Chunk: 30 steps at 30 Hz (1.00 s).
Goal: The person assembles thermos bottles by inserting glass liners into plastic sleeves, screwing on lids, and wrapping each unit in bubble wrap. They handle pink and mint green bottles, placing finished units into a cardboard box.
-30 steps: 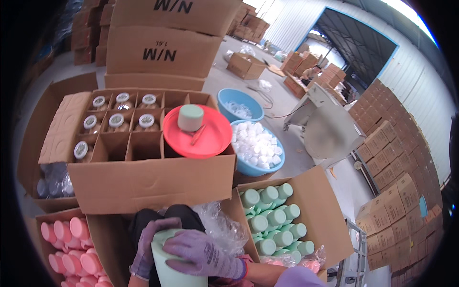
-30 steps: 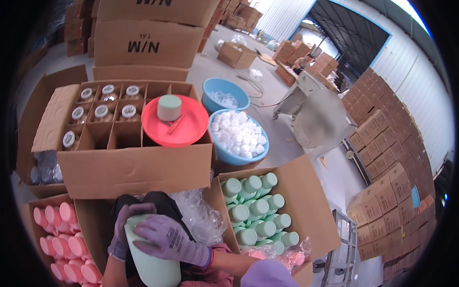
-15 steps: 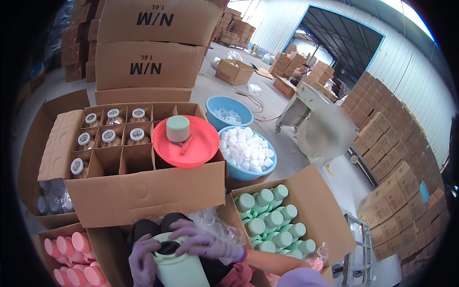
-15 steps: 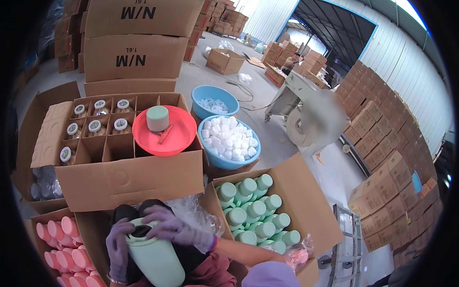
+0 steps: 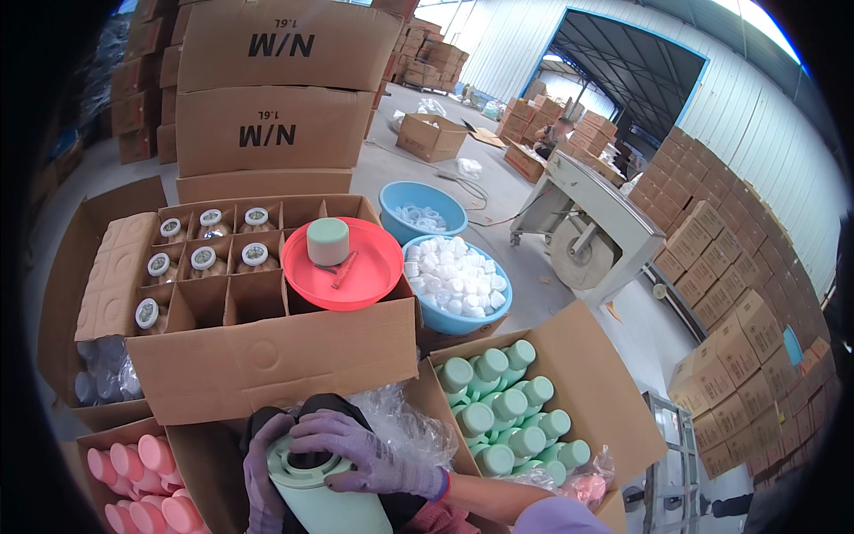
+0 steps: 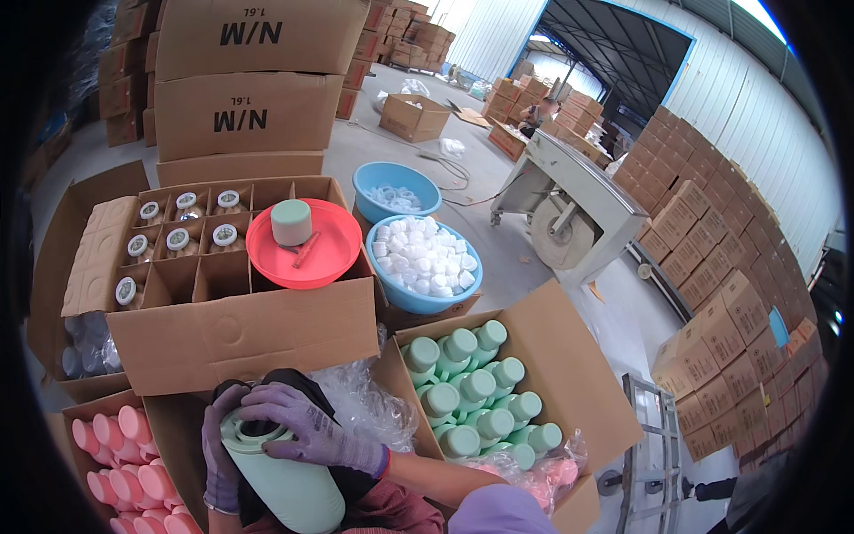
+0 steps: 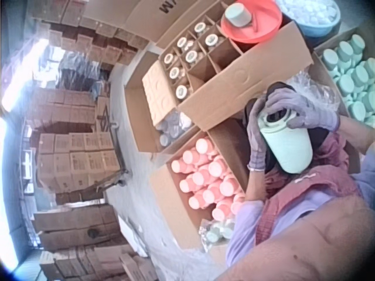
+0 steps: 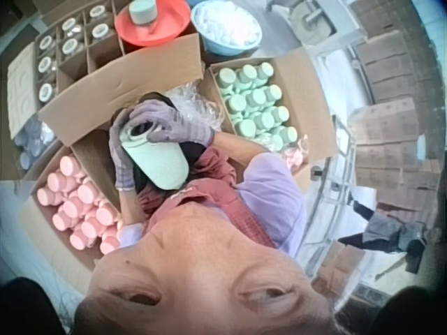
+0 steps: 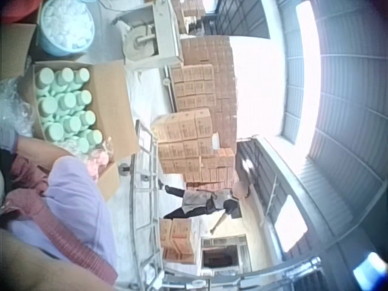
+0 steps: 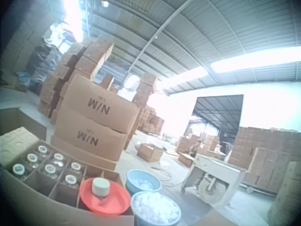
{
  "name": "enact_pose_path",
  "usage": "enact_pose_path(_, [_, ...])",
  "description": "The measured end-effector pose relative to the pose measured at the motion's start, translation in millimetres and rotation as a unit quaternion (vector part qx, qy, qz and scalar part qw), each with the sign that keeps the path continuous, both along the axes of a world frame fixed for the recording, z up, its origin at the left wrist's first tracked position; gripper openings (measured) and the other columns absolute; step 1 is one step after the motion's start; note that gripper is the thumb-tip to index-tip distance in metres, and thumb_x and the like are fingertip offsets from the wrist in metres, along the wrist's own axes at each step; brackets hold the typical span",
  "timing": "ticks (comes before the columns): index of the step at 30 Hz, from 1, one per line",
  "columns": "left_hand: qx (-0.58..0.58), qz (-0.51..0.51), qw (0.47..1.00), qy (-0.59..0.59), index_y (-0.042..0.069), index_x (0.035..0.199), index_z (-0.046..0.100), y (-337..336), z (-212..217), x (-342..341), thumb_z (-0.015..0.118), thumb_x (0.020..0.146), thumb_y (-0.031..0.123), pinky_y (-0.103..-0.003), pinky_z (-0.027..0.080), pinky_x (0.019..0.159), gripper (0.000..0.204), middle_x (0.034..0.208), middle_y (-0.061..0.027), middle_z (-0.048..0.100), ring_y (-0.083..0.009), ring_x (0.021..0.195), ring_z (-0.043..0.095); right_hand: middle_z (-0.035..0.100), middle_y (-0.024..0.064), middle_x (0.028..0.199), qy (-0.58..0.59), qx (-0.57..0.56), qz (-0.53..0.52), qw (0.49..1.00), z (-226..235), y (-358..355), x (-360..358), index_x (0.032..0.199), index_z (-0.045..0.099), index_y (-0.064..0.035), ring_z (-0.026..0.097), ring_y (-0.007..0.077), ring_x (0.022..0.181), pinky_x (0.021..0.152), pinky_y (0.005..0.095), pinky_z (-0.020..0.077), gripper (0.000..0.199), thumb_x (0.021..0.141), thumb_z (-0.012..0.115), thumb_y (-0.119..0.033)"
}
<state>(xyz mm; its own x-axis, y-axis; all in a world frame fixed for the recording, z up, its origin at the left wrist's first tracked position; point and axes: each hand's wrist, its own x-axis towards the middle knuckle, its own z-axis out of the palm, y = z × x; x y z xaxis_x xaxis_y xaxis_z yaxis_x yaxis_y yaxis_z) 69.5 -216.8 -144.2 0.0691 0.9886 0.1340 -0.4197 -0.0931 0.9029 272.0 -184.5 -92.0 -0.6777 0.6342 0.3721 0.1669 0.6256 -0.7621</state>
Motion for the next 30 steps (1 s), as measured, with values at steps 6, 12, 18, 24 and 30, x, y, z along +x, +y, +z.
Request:
enact_pose_path(6, [0.162, 0.044, 0.979, 0.116, -0.010, 0.107, 0.066, -22, 29, -10, 0.045, 0.100, 0.027, -0.042, 0.037, 0.110, 0.043, 0.113, -0.0219, 0.067, -0.0275, 0.107, 0.062, 0.047, 0.0159, 0.146, -0.044, -0.145, -0.079, 0.985, -58, 43, 60, 0.140, 0.052, -0.0051, 0.038, 0.0321, 0.140, 0.118, 0.0455, 0.0263, 0.064, 0.094, 0.055, -0.050])
enact_pose_path(12, [-0.066, 0.065, 0.995, -0.026, -0.008, 0.123, 0.058, -2, 37, 13, 0.048, 0.102, 0.031, -0.032, 0.049, 0.095, 0.046, 0.118, -0.0165, 0.066, -0.0213, 0.108, 0.063, 0.046, 0.0182, 0.145, -0.004, -0.027, 0.027, 0.999, 9, 11, 22, 0.141, 0.048, -0.0031, 0.039, 0.0372, 0.139, 0.118, 0.0465, 0.0275, 0.077, 0.075, 0.074, -0.035])
enact_pose_path(18, [0.183, 0.029, 0.937, -0.296, -0.004, 0.127, 0.060, -14, -7, -11, 0.048, 0.104, 0.035, -0.042, 0.046, 0.106, 0.046, 0.123, -0.0164, 0.066, -0.0282, 0.118, 0.060, 0.047, 0.0176, 0.144, -0.045, -0.139, -0.081, 0.986, -39, 39, 80, 0.142, 0.049, -0.0040, 0.041, 0.0339, 0.137, 0.116, 0.0436, 0.0301, 0.067, 0.085, 0.071, -0.030])
enact_pose_path(24, [0.105, 0.039, 0.992, 0.056, -0.006, 0.124, 0.060, -1, 11, -6, 0.048, 0.100, 0.035, -0.037, 0.043, 0.103, 0.049, 0.120, -0.0158, 0.064, -0.0262, 0.115, 0.059, 0.049, 0.0178, 0.142, -0.020, -0.013, 0.082, 0.996, 1, 37, 50, 0.139, 0.051, -0.0033, 0.045, 0.0327, 0.134, 0.115, 0.0417, 0.0329, 0.065, 0.083, 0.072, -0.028])
enact_pose_path(30, [-0.073, 0.091, 0.993, -0.017, -0.004, 0.130, 0.056, 10, 23, -4, 0.051, 0.099, 0.045, -0.036, 0.049, 0.097, 0.058, 0.120, -0.0148, 0.064, -0.0248, 0.110, 0.062, 0.056, 0.0110, 0.136, 0.083, -0.217, -0.061, 0.971, 1, 23, 41, 0.134, 0.057, -0.0053, 0.049, 0.0276, 0.131, 0.117, 0.0430, 0.0301, 0.056, 0.085, 0.074, -0.025])
